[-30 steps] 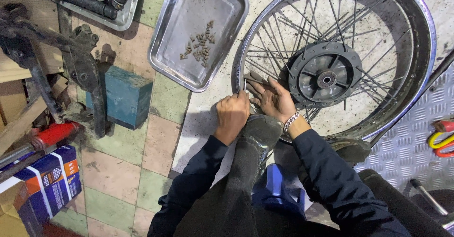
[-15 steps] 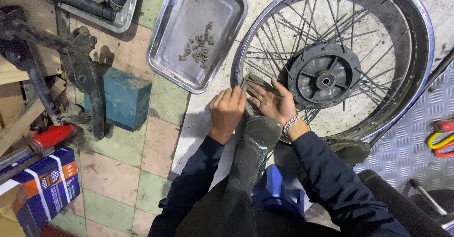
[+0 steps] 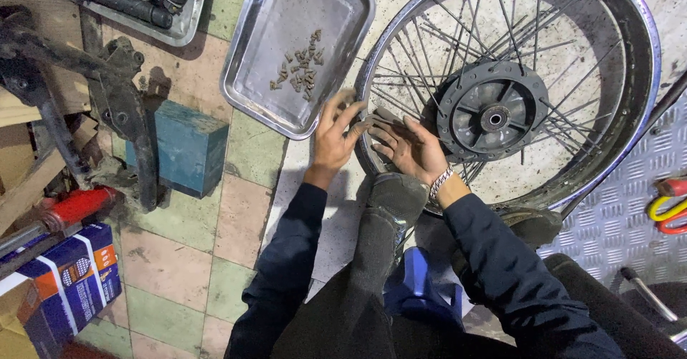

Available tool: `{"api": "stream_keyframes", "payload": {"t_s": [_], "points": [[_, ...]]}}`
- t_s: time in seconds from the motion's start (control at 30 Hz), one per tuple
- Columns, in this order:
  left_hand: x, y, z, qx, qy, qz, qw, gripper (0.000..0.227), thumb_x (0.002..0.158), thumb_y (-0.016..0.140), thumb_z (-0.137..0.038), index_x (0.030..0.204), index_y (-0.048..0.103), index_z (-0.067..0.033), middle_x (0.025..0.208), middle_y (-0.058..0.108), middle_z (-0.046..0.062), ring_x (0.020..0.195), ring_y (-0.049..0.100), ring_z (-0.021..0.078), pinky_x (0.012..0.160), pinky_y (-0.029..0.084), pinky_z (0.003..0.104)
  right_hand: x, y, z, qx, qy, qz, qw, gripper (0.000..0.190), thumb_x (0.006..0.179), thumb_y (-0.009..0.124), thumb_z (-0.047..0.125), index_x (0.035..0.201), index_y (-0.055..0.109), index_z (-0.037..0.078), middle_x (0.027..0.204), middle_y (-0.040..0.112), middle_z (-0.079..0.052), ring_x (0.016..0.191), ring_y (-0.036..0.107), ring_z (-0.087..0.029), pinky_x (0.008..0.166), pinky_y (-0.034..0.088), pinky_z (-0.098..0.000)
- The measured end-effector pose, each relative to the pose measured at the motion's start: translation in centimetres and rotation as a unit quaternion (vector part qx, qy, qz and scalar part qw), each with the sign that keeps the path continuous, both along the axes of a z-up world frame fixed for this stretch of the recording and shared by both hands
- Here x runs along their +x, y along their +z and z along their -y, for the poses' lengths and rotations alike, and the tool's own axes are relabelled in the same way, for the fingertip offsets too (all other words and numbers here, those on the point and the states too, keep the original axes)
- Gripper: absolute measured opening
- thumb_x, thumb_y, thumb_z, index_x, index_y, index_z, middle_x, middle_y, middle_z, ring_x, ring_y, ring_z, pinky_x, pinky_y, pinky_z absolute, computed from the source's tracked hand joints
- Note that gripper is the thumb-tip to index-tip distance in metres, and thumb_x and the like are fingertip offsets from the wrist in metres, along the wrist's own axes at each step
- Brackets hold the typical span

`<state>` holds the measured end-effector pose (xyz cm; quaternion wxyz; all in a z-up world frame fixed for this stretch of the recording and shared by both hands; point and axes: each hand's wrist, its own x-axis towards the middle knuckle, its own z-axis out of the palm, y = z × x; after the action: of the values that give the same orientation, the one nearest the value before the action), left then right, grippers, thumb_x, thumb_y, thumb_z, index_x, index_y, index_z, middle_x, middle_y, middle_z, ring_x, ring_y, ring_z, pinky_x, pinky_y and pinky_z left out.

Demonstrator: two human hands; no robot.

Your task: Threading nipples onto spokes to assemble or repair a motorcycle wheel.

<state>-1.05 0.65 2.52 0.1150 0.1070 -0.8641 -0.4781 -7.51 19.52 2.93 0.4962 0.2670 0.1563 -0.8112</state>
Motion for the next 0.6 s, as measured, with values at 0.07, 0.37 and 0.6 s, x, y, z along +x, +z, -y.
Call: {"api": "stream_keyframes", "payload": {"t_s": [0.07, 0.37, 0.6], "points": [[-0.8, 0.1, 0.2, 0.015, -0.013, 0.011, 1.0, 0.032, 0.102, 0.064, -0.037, 0.127, 0.069, -0.0173, 0.135, 0.057, 0.017, 0.116, 0.064, 0.0386, 0.09, 0.055, 0.048, 0.7, -2.5, -0.3, 0.014, 0.015, -0.006, 1.0, 0.051, 0.101, 0.054, 0.034, 0.134, 0.06, -0.005, 0.132, 0.066, -0.015, 0.118, 0.064, -0.029, 0.103, 0.051, -0.048], [-2.9, 1.1, 0.3, 0.014, 0.036, 0.06, 0.997, 0.04, 0.095, 0.076, -0.032, 0.129, 0.06, -0.0187, 0.103, 0.067, 0.011, 0.08, 0.07, 0.0305, 0.07, 0.057, 0.041, 0.8, -3.8, 0.3, 0.073, 0.067, -0.016, 0.995, 0.048, 0.103, 0.052, 0.037, 0.136, 0.062, 0.004, 0.137, 0.066, -0.008, 0.119, 0.065, -0.026, 0.105, 0.052, -0.0468], [-6.8, -1.5, -0.9, -0.113, 0.061, 0.071, 0.989, 0.047, 0.086, 0.082, -0.028, 0.119, 0.057, -0.0054, 0.095, 0.066, 0.023, 0.082, 0.071, 0.0454, 0.064, 0.057, 0.054, 1.0, -3.6, 0.1, 0.103, 0.087, -0.027, 0.99, 0.06, 0.102, 0.055, 0.041, 0.144, 0.052, -0.001, 0.145, 0.058, -0.013, 0.126, 0.061, -0.027, 0.11, 0.049, -0.0482]]}}
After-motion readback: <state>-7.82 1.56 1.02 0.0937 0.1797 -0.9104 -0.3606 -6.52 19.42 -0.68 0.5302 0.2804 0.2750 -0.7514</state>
